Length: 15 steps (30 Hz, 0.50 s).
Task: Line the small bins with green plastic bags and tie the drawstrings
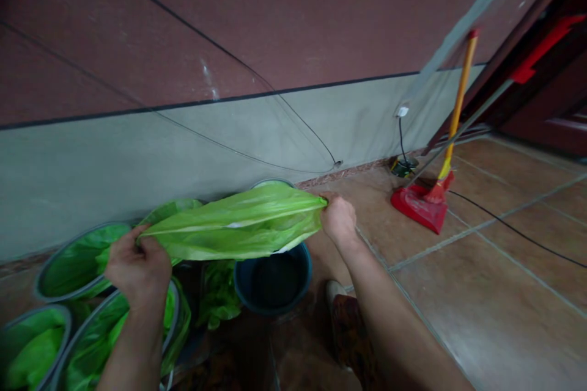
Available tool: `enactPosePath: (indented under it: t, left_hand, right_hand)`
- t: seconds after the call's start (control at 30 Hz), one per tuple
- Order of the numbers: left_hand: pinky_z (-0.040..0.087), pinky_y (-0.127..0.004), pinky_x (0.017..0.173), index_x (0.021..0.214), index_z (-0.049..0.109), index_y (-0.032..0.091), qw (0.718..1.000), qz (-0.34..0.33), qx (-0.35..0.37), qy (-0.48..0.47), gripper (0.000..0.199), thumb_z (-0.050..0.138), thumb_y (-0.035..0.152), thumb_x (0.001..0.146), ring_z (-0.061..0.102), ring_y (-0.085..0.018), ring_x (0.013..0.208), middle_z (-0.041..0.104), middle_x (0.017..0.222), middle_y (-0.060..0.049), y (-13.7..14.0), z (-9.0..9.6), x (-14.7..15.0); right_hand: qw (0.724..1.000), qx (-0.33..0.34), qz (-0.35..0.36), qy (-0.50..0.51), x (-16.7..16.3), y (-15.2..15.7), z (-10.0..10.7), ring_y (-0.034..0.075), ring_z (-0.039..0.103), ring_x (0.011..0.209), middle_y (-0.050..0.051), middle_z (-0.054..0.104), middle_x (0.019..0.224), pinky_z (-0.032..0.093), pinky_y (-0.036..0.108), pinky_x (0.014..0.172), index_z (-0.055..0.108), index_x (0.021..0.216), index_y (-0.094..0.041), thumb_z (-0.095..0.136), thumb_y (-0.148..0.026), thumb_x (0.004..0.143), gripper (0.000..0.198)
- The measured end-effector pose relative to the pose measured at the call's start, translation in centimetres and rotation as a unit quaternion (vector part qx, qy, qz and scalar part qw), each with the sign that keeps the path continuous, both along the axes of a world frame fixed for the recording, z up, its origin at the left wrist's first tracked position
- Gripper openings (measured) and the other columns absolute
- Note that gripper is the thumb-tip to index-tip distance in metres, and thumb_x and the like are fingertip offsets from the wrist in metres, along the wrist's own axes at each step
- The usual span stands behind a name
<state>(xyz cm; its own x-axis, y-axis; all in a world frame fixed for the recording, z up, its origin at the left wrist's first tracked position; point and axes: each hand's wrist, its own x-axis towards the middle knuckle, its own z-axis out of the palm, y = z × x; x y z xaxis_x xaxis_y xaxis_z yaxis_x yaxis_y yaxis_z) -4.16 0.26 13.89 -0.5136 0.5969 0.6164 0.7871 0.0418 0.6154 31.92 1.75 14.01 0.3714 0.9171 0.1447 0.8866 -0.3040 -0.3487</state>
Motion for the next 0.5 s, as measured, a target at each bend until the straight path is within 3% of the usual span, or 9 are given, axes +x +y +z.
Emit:
enactPosePath:
  t: [0.13, 0.27, 0.4, 0.5]
  left_hand:
    - [0.051, -0.041, 0.091, 0.106, 0.072, 0.012, 1.0, -0.002, -0.002, -0.018, 0.035, 0.047, 0.022, 0.083, 0.065, -0.025, 0.092, 0.07, 0.096, -0.012, 0.3, -0.3, 0.4]
    - [0.051, -0.039, 0.091, 0.104, 0.072, 0.011, 0.999, -0.038, -0.004, -0.012, 0.034, 0.046, 0.024, 0.085, 0.065, -0.024, 0.093, 0.07, 0.095, -0.012, 0.4, -0.3, 1.1]
    - [0.051, -0.038, 0.088, 0.103, 0.072, 0.013, 0.997, -0.075, -0.021, 0.004, 0.034, 0.046, 0.029, 0.086, 0.065, -0.023, 0.088, 0.07, 0.095, -0.011, 0.5, -0.3, 1.8]
    - [0.052, -0.039, 0.087, 0.109, 0.069, 0.012, 0.991, -0.099, -0.085, 0.016, 0.039, 0.055, 0.035, 0.082, 0.066, -0.026, 0.089, 0.07, 0.099, -0.014, 0.7, -0.9, 2.3]
  right_hand:
    - [0.997, -0.066, 0.013, -0.035, -1.1, -0.2, 0.1, 0.024, 0.071, 0.097, 0.014, 0.07, 0.118, 0.051, 0.028, 0.08, 0.07, 0.12, -0.02, 0.053, -0.019, 0.086, 0.039]
    - [0.994, -0.071, 0.065, -0.058, -1.5, -0.2, 0.3, 0.023, 0.07, 0.097, 0.011, 0.067, 0.124, 0.051, 0.027, 0.076, 0.07, 0.117, -0.024, 0.055, -0.025, 0.088, 0.033]
    - [0.992, -0.084, 0.066, -0.066, -1.6, -0.2, 0.1, 0.025, 0.071, 0.095, 0.013, 0.073, 0.105, 0.05, 0.029, 0.075, 0.072, 0.11, -0.021, 0.047, -0.032, 0.094, 0.031]
    - [0.996, -0.067, 0.039, -0.042, -1.6, 0.1, -0.3, 0.025, 0.071, 0.089, 0.017, 0.075, 0.091, 0.048, 0.029, 0.074, 0.075, 0.094, -0.014, 0.037, -0.038, 0.099, 0.045]
